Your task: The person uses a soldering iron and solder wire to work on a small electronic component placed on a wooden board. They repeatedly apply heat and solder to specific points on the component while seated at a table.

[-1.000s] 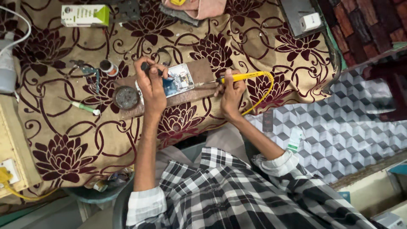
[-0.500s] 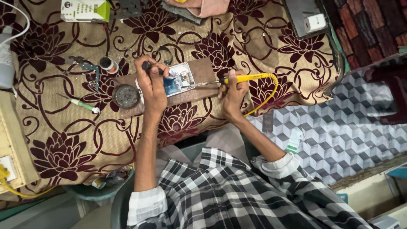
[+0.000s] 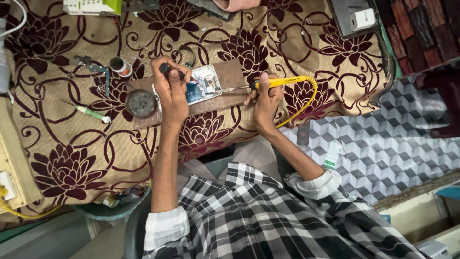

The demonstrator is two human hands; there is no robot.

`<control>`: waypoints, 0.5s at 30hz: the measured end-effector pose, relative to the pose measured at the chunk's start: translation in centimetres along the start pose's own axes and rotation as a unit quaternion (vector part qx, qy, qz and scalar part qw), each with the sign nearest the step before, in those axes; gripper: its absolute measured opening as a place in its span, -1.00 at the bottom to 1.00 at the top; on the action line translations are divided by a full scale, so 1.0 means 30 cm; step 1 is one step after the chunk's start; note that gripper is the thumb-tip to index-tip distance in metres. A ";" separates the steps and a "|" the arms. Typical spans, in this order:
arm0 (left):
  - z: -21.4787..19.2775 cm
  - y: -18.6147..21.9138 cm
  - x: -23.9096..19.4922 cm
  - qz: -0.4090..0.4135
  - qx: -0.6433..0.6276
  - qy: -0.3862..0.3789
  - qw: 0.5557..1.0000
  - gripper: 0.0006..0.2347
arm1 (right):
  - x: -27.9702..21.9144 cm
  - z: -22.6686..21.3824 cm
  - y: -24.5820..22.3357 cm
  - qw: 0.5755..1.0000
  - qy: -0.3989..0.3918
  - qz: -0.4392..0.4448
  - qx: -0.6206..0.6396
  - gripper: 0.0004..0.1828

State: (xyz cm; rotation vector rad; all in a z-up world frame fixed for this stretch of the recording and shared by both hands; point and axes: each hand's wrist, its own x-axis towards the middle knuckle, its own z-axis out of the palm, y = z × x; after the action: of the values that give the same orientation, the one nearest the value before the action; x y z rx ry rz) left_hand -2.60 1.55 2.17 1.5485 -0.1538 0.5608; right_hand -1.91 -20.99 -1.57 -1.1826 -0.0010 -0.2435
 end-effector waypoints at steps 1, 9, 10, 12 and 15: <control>0.000 0.003 0.000 -0.001 -0.005 -0.001 1.000 -0.60 | -0.002 0.001 -0.002 1.000 0.000 0.001 -0.004 -0.59; -0.002 -0.021 0.002 -0.001 -0.042 -0.006 0.999 -0.62 | -0.008 0.011 -0.013 0.999 -0.028 -0.029 -0.021 -0.61; -0.003 -0.029 0.004 0.002 -0.034 -0.002 0.999 -0.62 | -0.007 0.012 -0.014 0.999 -0.019 -0.014 -0.032 -0.61; 0.003 -0.043 0.012 0.009 -0.021 0.005 1.000 -0.61 | 0.000 0.010 -0.021 0.998 -0.002 0.014 -0.055 -0.61; 0.000 -0.053 0.006 0.007 -0.041 0.008 0.999 -0.62 | 0.004 0.011 -0.024 0.999 0.012 0.006 0.044 -0.64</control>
State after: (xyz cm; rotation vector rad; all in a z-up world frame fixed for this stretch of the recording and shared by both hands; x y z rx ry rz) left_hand -1.75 1.72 0.83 1.4641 -0.1725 0.5713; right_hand -1.90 -20.97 -0.79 -1.0924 0.0157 -0.2438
